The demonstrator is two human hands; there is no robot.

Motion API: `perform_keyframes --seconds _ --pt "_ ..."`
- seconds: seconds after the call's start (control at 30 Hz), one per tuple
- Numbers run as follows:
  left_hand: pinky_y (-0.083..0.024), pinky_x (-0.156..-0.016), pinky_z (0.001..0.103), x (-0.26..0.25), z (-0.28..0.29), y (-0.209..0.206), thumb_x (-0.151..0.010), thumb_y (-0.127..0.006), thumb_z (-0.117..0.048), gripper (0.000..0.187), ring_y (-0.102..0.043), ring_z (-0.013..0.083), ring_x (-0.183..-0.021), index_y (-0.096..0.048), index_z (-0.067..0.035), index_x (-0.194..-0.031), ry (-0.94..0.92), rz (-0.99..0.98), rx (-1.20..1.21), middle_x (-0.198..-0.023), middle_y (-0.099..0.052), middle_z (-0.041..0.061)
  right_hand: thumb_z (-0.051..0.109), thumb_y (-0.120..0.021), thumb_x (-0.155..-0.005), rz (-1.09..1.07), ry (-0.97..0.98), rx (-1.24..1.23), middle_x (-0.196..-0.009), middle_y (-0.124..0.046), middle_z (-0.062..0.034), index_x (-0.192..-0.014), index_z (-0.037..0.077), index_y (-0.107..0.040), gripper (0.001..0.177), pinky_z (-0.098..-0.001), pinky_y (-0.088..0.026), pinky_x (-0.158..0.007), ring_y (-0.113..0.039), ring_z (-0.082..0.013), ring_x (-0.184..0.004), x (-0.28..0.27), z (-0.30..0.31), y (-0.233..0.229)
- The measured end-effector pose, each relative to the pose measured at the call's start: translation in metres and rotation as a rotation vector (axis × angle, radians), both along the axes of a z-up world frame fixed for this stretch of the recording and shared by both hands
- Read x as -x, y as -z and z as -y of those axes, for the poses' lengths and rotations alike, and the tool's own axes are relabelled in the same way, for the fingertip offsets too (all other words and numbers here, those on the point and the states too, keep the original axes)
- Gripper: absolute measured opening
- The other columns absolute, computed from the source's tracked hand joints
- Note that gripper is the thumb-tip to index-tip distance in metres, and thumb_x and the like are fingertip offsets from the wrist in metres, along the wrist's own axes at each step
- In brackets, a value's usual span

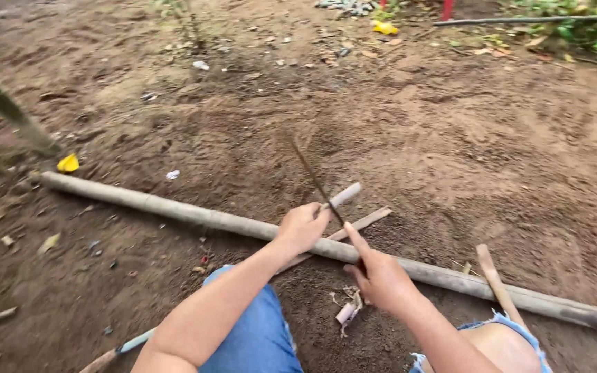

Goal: A person sits on the ground and uses a small hand saw to cut through a thin pipe.

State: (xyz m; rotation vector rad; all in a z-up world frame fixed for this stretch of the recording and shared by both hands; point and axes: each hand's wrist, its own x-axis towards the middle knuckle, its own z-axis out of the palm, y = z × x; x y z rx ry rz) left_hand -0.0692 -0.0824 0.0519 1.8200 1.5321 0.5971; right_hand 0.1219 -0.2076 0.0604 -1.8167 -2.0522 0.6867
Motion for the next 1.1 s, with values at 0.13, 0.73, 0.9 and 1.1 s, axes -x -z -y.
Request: perform_keyframes --seconds 0.13,0.73,0.9,1.1 --pt "-0.057 -0.076 0.04 0.003 0.005 -0.014 -0.096 -0.053 -0.044 0.045 -0.073 0.029 -0.082 -0.079 -0.007 -0.106 0.052 -0.005 0.011 -0.09 -0.079 0.01 0.022 -0.07 -0.095 0.015 0.055 0.017 -0.092 -0.082 -0.0105 -0.17 0.034 -0.027 0.087 -0.0419 -0.059 -0.072 -0.079 -0.0273 -0.077 0.001 0.005 -0.008" --pt "-0.059 -0.082 0.041 -0.053 -0.009 0.082 -0.087 -0.073 -0.036 0.036 -0.075 0.0317 -0.089 -0.074 -0.015 -0.116 0.273 0.013 -0.03 -0.1 -0.08 0.009 0.021 -0.073 -0.091 -0.004 0.222 0.088 -0.081 -0.078 -0.0067 -0.17 0.037 -0.028 0.092 -0.0406 -0.056 -0.068 -0.073 -0.0257 -0.068 -0.028 0.039 0.026" --pt "-0.059 -0.084 0.041 -0.083 -0.004 0.099 -0.087 -0.075 -0.033 0.04 -0.076 0.0309 -0.096 -0.075 -0.011 -0.12 0.407 0.048 -0.083 -0.11 -0.081 0.006 0.022 -0.073 -0.091 0.043 0.326 0.146 -0.081 -0.081 -0.0044 -0.171 0.039 -0.024 0.095 -0.0403 -0.057 -0.068 -0.075 -0.0246 -0.07 -0.039 0.055 0.037" --pt "-0.052 -0.09 0.043 -0.099 -0.001 0.102 -0.099 -0.064 -0.044 0.035 -0.074 0.0278 -0.097 -0.08 -0.014 -0.107 0.659 -0.177 -0.482 -0.099 -0.081 0.005 0.022 -0.07 -0.092 0.063 0.441 0.142 -0.083 -0.08 -0.0061 -0.17 0.037 -0.025 0.091 -0.0426 -0.057 -0.069 -0.075 -0.0273 -0.072 -0.044 0.074 0.066"
